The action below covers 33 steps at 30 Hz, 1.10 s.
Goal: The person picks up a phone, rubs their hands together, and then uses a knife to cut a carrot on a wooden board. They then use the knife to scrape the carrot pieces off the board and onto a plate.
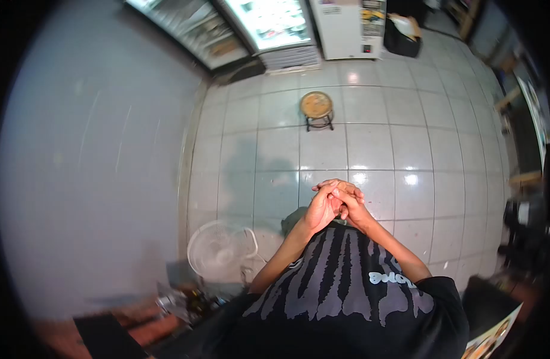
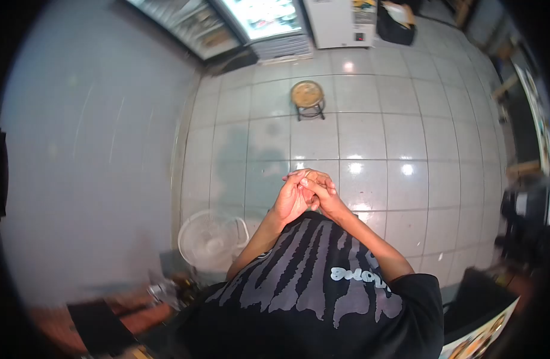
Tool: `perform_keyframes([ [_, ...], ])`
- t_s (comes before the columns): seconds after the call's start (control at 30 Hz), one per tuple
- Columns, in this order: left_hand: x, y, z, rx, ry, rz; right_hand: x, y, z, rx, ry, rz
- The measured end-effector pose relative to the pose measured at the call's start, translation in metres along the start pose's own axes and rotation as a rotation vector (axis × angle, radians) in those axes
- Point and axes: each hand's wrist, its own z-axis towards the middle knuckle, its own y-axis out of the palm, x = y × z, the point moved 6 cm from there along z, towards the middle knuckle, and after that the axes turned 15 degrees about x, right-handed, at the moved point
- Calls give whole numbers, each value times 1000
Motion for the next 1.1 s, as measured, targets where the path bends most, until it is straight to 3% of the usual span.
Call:
perform_keyframes([
  [0.03,-4,9,18,-35,-56,28,-10,-4,6,-91,19,86],
  [0.37,-105,120,183,-356,-617,195,-137,-148,12,422,-369,372],
  [0.43,-115,141,210,-373,-592,306,-147,-178,26,605,-403,429],
  [0.5,-119,162,224,-399,-752,231,-157,-196,12,793,-349,377],
  [0.57,-137,194,236,-602,-876,139,-174,-213,-6,922,-453,279],
  [0.6,-150,211,239,-622,-929,172,-188,-220,-19,883,-518,309],
  [0.77,-252,263,188,-655,-1210,499,-184,-275,-124,1215,-835,260],
  [0.8,-271,264,183,-612,-1241,606,-184,-280,-141,1198,-860,395],
  [0.9,-319,300,151,-900,-1404,437,-175,-306,-185,1243,-1094,375],
  [0.93,-321,312,148,-891,-1363,672,-179,-310,-191,1278,-1116,354],
  [1.03,-397,353,127,-878,-1467,704,-171,-367,-243,1422,-1056,466],
  [1.1,-432,390,104,-952,-1420,779,-175,-396,-280,1501,-1148,449],
])
